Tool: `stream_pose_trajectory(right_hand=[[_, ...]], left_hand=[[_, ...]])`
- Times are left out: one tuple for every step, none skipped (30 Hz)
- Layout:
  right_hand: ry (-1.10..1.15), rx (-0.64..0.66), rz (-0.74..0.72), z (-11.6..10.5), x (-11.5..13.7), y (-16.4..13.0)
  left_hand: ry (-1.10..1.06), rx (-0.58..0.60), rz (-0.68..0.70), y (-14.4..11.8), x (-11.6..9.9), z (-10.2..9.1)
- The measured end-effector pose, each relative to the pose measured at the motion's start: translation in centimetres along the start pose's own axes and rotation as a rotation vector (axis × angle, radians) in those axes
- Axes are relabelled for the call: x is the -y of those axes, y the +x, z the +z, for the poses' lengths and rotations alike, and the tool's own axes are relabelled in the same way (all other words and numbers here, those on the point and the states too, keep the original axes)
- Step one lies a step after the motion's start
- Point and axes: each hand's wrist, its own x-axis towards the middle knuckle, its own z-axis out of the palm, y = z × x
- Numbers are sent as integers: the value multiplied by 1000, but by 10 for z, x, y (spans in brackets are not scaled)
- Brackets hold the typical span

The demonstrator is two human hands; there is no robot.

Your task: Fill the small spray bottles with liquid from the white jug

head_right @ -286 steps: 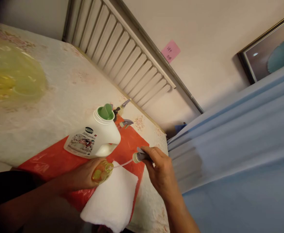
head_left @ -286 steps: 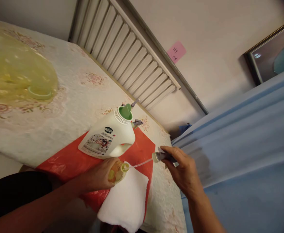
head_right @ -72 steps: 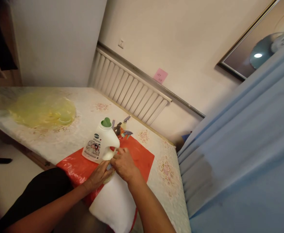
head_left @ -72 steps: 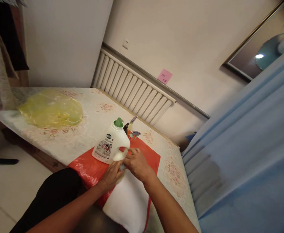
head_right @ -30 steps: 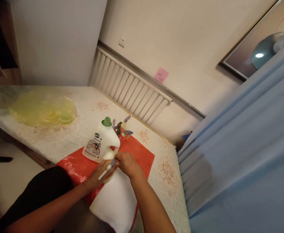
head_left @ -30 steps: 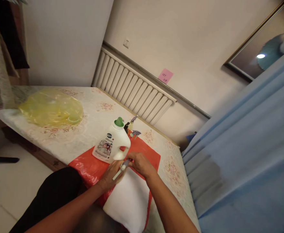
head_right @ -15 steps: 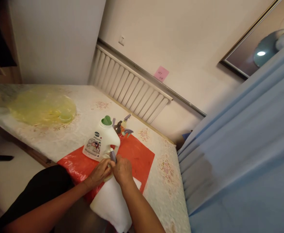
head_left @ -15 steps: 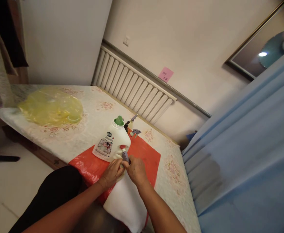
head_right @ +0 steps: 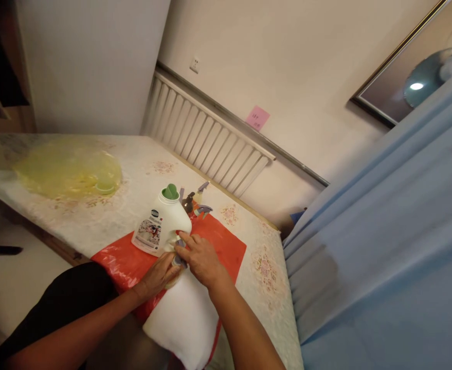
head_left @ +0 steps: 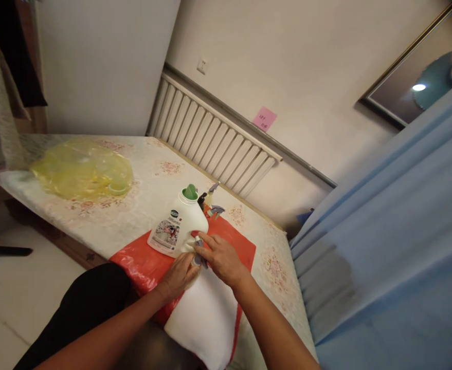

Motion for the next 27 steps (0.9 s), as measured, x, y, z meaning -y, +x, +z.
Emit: stream_pose_trajectory(right_hand=[[-10,5,-15,0,-1,2],[-14,12,-20,-1,-3,4],[-7,33,-11,-2,-3,6],[7,64,14,-3,-4,8],[22,103,50,-4,-3,10],[37,143,93,-4,-2,12],[50,177,142,-4,1,13],[59,198,193,-3,4,14],[60,202,242,-1,7,15],[58,198,294,1,12,15],[57,196,353,5,16,16],[57,193,416,8,21,16],[58,188,475,12,26,16],[63,182,526,15,31,17],[72,175,566,17,35,17],[88,168,593,18,37,18],[112,161,608,17,39,18],[143,154,616,15,39,17],[180,145,618,12,38,16],[221,130,618,9,36,14],[265,110,619,5,33,12],[311,84,621,2,28,9],[358,53,627,0,23,5],[405,22,635,0,18,1],[453,-5,644,2,12,-3],[501,-27,652,5,7,-7],[550,-41,655,10,3,-10]], left_hand=[[0,10,4,0,0,0],[0,23,11,0,1,1],[-2,34,16,0,2,1],[-4,40,19,1,2,2],[-6,43,20,1,3,2],[-9,44,20,1,4,2],[-11,45,20,1,4,2],[-13,45,20,2,5,2],[-14,44,19,2,5,2],[-15,42,19,2,5,2],[-15,40,18,2,4,2],[-17,37,19,2,3,1],[-19,36,22,2,2,1],[-22,35,27,2,1,0],[-24,35,33,2,-1,-1],[-27,36,40,2,-2,-1],[-28,37,46,2,-3,-2],[-27,37,50,2,-4,-2],[-25,36,53,2,-4,-2],[-22,34,53,2,-3,-2],[-17,31,51,2,-2,-2],[-12,30,48,2,-1,-2],[-7,30,45,2,0,-1],[-2,30,41,2,0,-1],[3,31,38,2,1,-1],[7,31,36,2,1,0],[10,31,35,1,1,0]])
